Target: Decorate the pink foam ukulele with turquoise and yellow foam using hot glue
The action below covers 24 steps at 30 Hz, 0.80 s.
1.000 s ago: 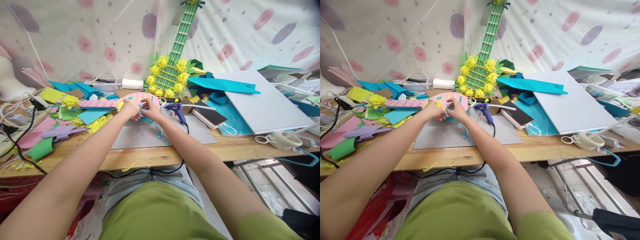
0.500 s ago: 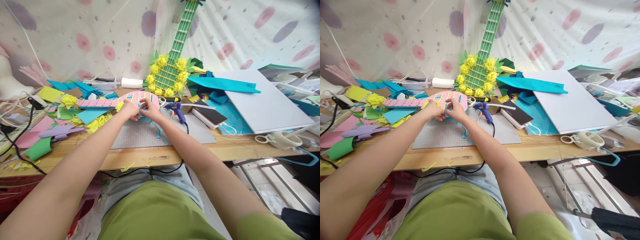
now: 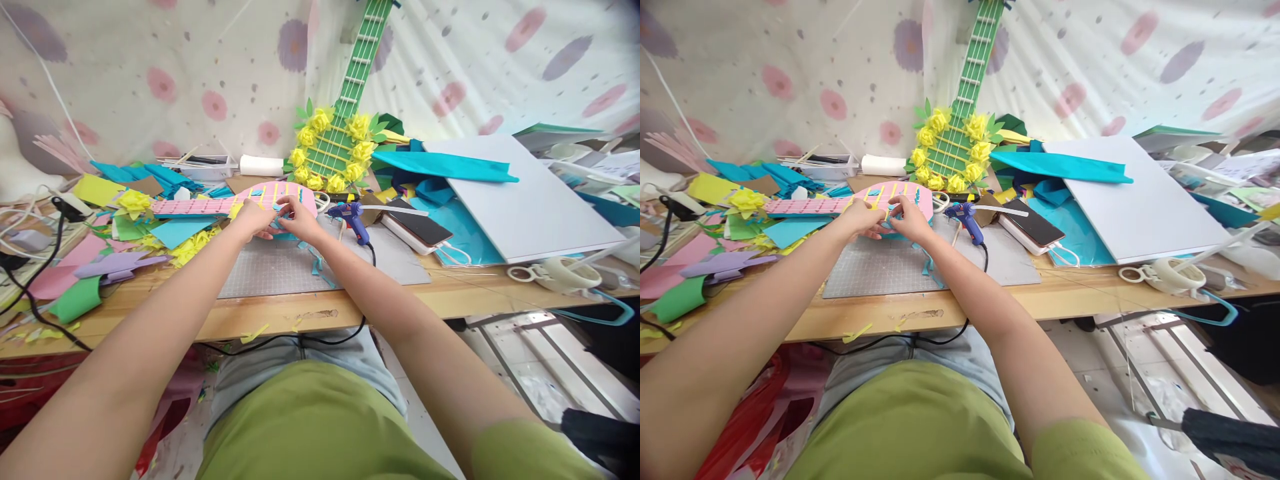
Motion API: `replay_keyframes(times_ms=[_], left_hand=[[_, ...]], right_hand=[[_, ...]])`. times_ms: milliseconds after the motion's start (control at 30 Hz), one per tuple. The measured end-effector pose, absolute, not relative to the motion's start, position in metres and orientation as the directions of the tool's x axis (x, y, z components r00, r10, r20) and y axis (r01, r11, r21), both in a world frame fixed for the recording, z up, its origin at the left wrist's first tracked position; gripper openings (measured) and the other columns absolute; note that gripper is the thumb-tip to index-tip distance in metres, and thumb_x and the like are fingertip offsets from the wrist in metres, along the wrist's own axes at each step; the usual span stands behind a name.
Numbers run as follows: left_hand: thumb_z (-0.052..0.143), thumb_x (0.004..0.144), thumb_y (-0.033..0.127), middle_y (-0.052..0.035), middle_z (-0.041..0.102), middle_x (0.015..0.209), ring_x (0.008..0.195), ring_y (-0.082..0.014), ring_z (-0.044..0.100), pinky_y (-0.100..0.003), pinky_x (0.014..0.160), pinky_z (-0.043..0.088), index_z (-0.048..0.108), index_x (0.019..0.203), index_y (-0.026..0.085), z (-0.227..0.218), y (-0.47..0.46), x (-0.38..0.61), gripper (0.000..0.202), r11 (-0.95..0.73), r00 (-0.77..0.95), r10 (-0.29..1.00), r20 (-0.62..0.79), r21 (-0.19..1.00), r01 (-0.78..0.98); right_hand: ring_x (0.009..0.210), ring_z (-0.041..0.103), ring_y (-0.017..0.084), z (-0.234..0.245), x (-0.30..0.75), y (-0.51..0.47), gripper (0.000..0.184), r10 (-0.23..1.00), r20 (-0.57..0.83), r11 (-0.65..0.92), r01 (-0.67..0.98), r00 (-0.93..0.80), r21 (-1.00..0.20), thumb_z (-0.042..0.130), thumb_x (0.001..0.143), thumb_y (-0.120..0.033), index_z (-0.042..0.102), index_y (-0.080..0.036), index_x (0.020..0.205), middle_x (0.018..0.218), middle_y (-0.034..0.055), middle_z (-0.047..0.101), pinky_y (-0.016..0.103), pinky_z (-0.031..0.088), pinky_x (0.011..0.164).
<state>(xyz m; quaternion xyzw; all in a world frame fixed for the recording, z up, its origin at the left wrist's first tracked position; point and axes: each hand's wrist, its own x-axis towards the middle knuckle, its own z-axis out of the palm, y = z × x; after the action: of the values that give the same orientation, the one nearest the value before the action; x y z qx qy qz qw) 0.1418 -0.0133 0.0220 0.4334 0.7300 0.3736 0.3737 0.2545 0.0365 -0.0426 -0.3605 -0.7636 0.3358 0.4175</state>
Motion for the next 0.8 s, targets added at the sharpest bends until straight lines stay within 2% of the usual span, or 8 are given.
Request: replay_keyframes(times_ms=[133,300,400,667,733,800], left_hand=[[0.067,0.066,0.013,-0.0114,0.069,0.071,0.052,-0.0242,0.066,-0.033,0.051,0.052,0.023,0.140,0.003,0.020,-0.012,0.141,0.086,0.335,-0.338,0.914,-0.225,0.888,0.316],[0.059,0.071,0.009,-0.0072,0.067,0.067,0.053,-0.0192,0.065,-0.028,0.049,0.051,0.016,0.142,0.004,0.021,-0.017,0.139,0.084,0.363,-0.320,0.911,-0.259,0.874,0.324],[0.057,0.074,0.010,-0.0072,0.066,0.063,0.050,-0.0169,0.063,-0.026,0.047,0.050,0.015,0.141,0.001,0.021,-0.020,0.137,0.080,0.369,-0.293,0.916,-0.276,0.867,0.336],[0.057,0.074,0.011,-0.0056,0.063,0.058,0.047,-0.0185,0.061,-0.028,0.045,0.049,0.017,0.139,-0.001,0.018,-0.018,0.140,0.077,0.358,-0.295,0.916,-0.270,0.883,0.304],[0.059,0.072,0.012,-0.0048,0.063,0.060,0.047,-0.0191,0.061,-0.030,0.047,0.049,0.020,0.138,0.002,0.019,-0.019,0.137,0.077,0.344,-0.315,0.918,-0.241,0.880,0.329],[0.061,0.069,0.013,-0.0043,0.064,0.065,0.052,-0.0198,0.062,-0.032,0.052,0.050,0.028,0.133,0.008,0.019,-0.021,0.134,0.072,0.266,-0.354,0.928,-0.112,0.867,0.422]], right_hand=[[0.082,0.058,0.014,-0.042,0.254,0.036,0.036,0.834,0.394,0.510,0.266,-0.387,-0.818,0.051,0.064,-0.015,0.047,-0.022,0.099,0.083,-0.0024,0.060,0.033,0.045,0.080],[0.081,0.057,0.014,-0.044,0.254,0.037,0.035,0.825,0.411,0.526,0.264,-0.387,-0.808,0.052,0.065,-0.016,0.046,-0.022,0.099,0.081,-0.0026,0.060,0.033,0.045,0.078],[0.081,0.057,0.014,-0.045,0.254,0.038,0.036,0.821,0.419,0.534,0.261,-0.387,-0.804,0.050,0.064,-0.014,0.046,-0.022,0.099,0.081,-0.0028,0.060,0.032,0.045,0.077],[0.082,0.058,0.015,-0.043,0.253,0.038,0.036,0.821,0.413,0.528,0.251,-0.394,-0.811,0.051,0.065,-0.015,0.046,-0.022,0.100,0.081,-0.0026,0.060,0.034,0.045,0.080],[0.082,0.059,0.015,-0.040,0.256,0.036,0.034,0.826,0.412,0.520,0.235,-0.385,-0.821,0.052,0.067,-0.018,0.046,-0.022,0.101,0.083,-0.0013,0.061,0.035,0.046,0.080],[0.085,0.059,0.015,-0.035,0.262,0.032,0.032,0.825,0.441,0.533,0.225,-0.353,-0.816,0.053,0.069,-0.021,0.047,-0.021,0.101,0.087,0.0011,0.062,0.035,0.045,0.082]])
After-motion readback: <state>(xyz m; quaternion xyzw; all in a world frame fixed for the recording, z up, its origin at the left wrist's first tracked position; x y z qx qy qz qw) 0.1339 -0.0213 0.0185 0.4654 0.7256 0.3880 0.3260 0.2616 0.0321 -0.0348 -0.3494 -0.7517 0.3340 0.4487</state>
